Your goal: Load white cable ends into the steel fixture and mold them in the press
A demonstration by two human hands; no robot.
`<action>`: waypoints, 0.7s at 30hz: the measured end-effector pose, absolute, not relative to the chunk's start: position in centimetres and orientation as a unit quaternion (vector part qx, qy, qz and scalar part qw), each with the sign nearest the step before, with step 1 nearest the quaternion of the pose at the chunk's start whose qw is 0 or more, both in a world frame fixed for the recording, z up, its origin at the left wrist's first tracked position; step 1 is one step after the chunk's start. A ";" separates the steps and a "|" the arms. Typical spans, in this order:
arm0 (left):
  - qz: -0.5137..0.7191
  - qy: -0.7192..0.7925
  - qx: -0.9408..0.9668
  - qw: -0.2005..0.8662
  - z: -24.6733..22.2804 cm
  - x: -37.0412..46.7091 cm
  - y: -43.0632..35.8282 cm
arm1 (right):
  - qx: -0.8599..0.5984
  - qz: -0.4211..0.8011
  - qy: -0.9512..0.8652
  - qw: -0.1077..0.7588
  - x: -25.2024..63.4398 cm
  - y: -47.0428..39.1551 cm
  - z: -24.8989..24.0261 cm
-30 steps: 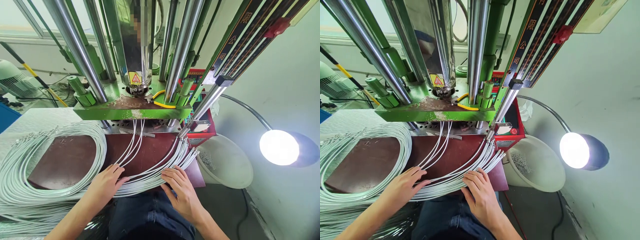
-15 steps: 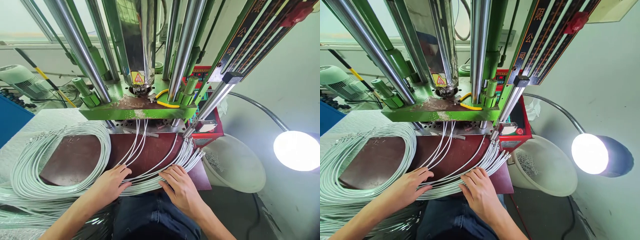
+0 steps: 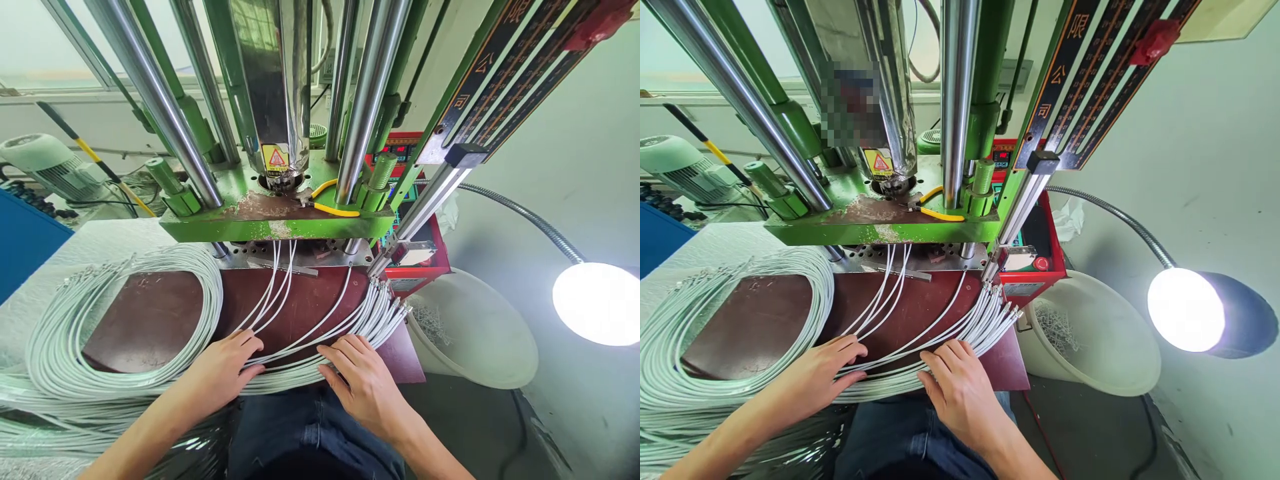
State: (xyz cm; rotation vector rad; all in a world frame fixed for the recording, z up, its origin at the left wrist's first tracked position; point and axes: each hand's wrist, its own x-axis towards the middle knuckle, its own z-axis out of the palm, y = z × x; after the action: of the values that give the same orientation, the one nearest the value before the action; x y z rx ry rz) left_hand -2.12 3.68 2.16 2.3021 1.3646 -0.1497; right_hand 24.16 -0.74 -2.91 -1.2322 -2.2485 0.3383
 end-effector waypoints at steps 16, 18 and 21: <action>-0.055 0.498 0.833 0.235 1.3 -1.8 3.6 | -0.450 0.073 -0.837 0.303 23.9 -1.0 -3.9; -0.053 0.499 0.832 0.239 1.3 -1.9 3.6 | -0.450 0.077 -0.836 0.305 23.9 -0.9 -3.9; -0.057 0.497 0.836 0.226 1.3 -1.8 3.4 | -0.448 0.097 -0.838 0.297 24.1 -0.8 -3.6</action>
State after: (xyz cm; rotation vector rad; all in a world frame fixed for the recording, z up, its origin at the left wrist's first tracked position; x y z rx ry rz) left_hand -1.75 3.43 1.31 2.3036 1.3701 -0.1569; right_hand 24.10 -0.79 -3.63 -1.1909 -2.2281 0.2577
